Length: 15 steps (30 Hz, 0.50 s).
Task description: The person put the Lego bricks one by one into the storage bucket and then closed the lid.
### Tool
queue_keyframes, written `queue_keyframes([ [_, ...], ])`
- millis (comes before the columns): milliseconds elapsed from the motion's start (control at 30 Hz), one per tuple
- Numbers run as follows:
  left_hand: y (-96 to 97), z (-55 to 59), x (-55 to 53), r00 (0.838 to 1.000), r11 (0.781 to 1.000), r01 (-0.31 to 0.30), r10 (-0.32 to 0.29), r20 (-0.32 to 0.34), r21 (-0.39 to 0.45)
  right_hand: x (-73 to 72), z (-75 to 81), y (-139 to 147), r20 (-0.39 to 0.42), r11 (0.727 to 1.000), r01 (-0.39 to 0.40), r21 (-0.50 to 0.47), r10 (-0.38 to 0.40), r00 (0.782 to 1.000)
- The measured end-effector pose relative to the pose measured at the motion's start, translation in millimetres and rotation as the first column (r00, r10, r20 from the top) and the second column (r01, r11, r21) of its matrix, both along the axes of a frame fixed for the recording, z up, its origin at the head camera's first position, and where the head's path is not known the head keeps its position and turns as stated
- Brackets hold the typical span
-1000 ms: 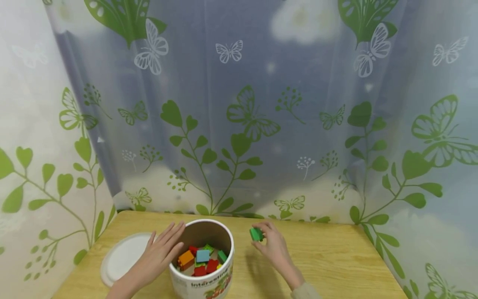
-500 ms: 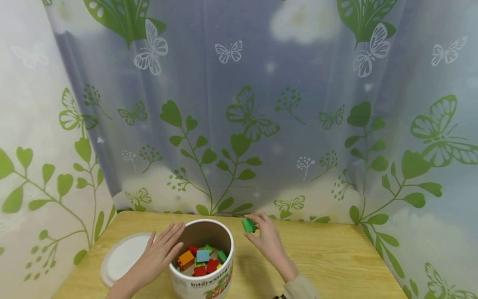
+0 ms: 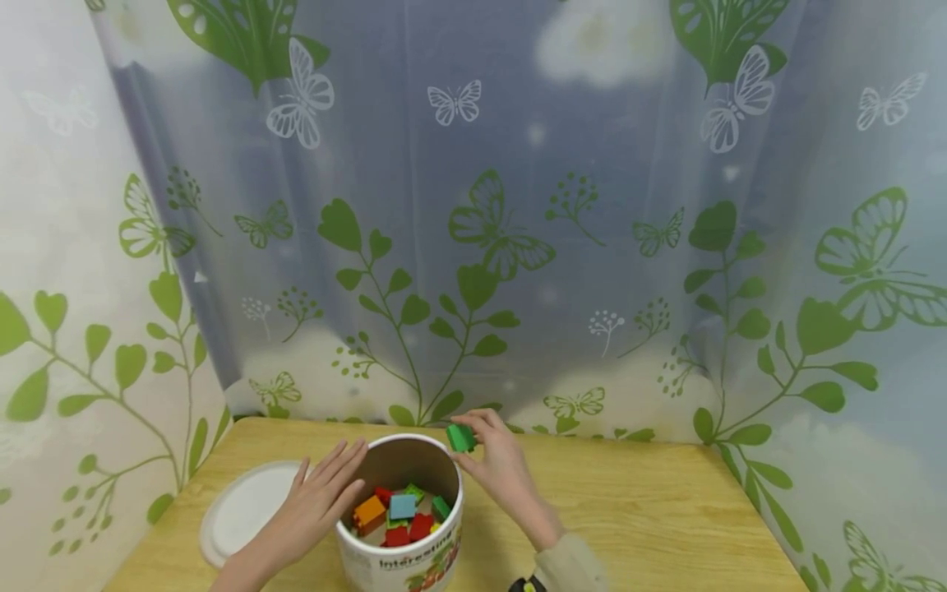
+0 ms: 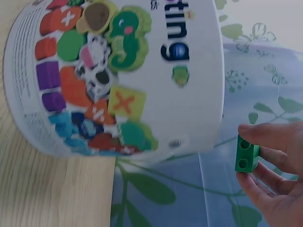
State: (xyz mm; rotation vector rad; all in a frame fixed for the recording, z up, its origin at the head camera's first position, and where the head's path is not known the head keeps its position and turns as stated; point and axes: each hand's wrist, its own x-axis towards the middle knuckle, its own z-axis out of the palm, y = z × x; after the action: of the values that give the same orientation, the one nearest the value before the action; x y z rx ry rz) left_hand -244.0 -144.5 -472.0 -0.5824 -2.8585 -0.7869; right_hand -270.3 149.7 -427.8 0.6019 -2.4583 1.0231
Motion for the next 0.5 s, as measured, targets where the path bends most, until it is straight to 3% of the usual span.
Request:
queue_keyframes([
  [233, -0.1, -1.0, -0.5, 1.0, 1.0, -0.001, 0.001, -0.002, 0.003, 2.6, -0.3, -20.7, 0.001, 0.996, -0.087, -0.01, 0.087, 0.996],
  [500, 0.3, -0.2, 0.9, 1.0, 1.0, 0.0, 0.0, -0.015, 0.009, 7.4, -9.1, -40.5, 0.031, 0.982, -0.158, 0.105, 0.155, 0.987],
])
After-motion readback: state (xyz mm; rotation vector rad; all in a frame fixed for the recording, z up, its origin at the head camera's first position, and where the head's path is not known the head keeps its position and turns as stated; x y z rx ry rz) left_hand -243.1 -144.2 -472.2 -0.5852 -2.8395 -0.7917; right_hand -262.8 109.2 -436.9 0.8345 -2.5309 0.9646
